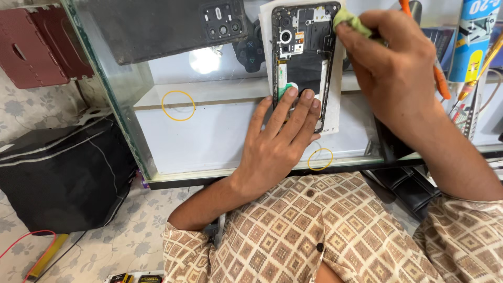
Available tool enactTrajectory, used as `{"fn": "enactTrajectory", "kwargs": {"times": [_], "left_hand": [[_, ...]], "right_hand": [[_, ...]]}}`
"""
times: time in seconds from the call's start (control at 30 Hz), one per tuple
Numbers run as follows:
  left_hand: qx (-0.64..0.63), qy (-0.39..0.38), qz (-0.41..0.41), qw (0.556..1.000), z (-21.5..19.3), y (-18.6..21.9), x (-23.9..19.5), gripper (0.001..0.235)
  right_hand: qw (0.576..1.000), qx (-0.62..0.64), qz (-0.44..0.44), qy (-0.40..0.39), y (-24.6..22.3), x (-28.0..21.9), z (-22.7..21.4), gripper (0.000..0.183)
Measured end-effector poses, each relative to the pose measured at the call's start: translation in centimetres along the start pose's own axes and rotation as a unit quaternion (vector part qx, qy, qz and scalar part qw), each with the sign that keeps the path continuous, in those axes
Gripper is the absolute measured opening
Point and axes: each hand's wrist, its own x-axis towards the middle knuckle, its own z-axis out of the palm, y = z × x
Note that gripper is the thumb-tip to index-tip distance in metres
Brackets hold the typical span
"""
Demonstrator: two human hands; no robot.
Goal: The person applies adhesive to the back cover of a smartphone, presses it into place, and then uses a hot air gun to heat the edges of the phone's internal frame. They wipe the internal components with a cloth and continue heating different areas of the phone chassis.
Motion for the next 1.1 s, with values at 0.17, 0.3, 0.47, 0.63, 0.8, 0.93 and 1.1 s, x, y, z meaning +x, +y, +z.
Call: {"fn": "enactTrajectory", "kwargs": {"times": [0.17, 0.3, 0.47, 0.63, 0.8, 0.93, 1.1], "left_hand": [[0.006, -0.002, 0.005, 1.0, -0.3, -0.1, 0.2, 0.047], [-0.006, -0.005, -0.001, 1.0, -0.3, 0.0, 0.2, 0.048], [-0.005, -0.006, -0.006, 1.0, -0.4, 0.0, 0.1, 0.049], [0.001, 0.002, -0.005, 1.0, -0.8, 0.1, 0.5, 0.049], [0.008, 0.003, 0.001, 1.0, -0.8, 0.2, 0.6, 0.047], [0.008, 0.011, 0.001, 1.0, -0.8, 0.3, 0.7, 0.049], [0.007, 0.018, 0.001, 1.0, -1.0, 0.3, 0.9, 0.049]], "right_hand": [[1.0, 0.011, 0.021, -0.007, -2.1, -0.4, 0.0, 0.03], [0.999, -0.007, 0.023, 0.044, -1.6, 1.1, 0.8, 0.03], [0.992, 0.04, 0.088, 0.084, -2.1, 0.5, 1.7, 0.025], [0.987, 0.063, 0.116, 0.086, -3.1, -1.2, 1.9, 0.021], [0.985, 0.079, 0.117, 0.095, -1.0, 0.8, 2.5, 0.015], [0.982, 0.089, 0.14, 0.094, -1.6, 1.2, 2.1, 0.013], [0.983, 0.082, 0.147, 0.077, -3.7, -0.4, 1.1, 0.016]]}}
